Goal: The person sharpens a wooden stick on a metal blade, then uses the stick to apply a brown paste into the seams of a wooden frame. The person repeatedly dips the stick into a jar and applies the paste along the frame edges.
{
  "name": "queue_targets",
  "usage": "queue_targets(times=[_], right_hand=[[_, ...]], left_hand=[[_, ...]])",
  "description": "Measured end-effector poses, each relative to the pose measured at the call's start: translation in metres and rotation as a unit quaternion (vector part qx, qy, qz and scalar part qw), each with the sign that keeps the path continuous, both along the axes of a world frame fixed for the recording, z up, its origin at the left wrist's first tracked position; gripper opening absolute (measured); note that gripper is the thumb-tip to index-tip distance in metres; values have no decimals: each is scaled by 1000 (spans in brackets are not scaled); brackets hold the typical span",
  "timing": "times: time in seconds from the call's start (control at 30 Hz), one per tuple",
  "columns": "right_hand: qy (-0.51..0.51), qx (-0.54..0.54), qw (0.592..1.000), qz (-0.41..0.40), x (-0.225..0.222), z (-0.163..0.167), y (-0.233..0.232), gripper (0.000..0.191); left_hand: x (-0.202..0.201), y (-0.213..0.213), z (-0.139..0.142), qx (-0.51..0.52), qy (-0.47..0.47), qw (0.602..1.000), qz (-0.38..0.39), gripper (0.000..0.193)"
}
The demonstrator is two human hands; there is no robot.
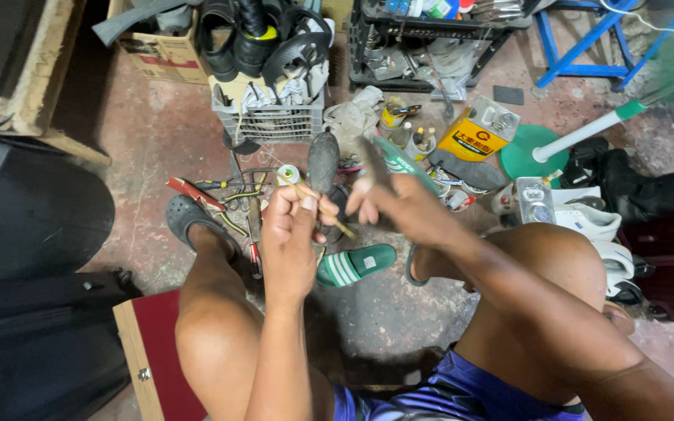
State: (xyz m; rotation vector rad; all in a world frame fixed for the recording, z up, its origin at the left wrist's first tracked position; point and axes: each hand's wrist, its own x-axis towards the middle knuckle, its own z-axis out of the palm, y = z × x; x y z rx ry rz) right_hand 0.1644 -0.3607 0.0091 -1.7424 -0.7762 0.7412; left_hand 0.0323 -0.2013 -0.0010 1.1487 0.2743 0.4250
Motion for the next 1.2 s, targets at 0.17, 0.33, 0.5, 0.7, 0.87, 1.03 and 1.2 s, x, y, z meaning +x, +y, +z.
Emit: queue_targets(times=[0.17,0.33,0.5,0.7,0.87,1.03,1.2], right_hand=[[-143,158,964,-159,39,27,-23,53],[203,336,903,-175,45,49,-35,50],[142,300,932,-147,19,44,-11,48],[-70,176,976,-103,-21,34,20,45],[-43,194,976,-83,-46,24,32,46],[-119,94,987,-55,-52,21,34,53],[-54,106,990,75,-53,22,35,75]], left_hand=[[-8,10,-5,-130,-101,985,-46,25],[-11,5,-9,-249,-117,957,-90,22],[-3,-6,-10,-235,-137,960,-69,21],[3,-7,-20,-144,-127,981,-32,29],[0,-6,-38,-212,-139,967,-19,27],[-4,3,-42,-185,-84,979,35,29],[-11,25,-34,-174,-83,979,70,29]])
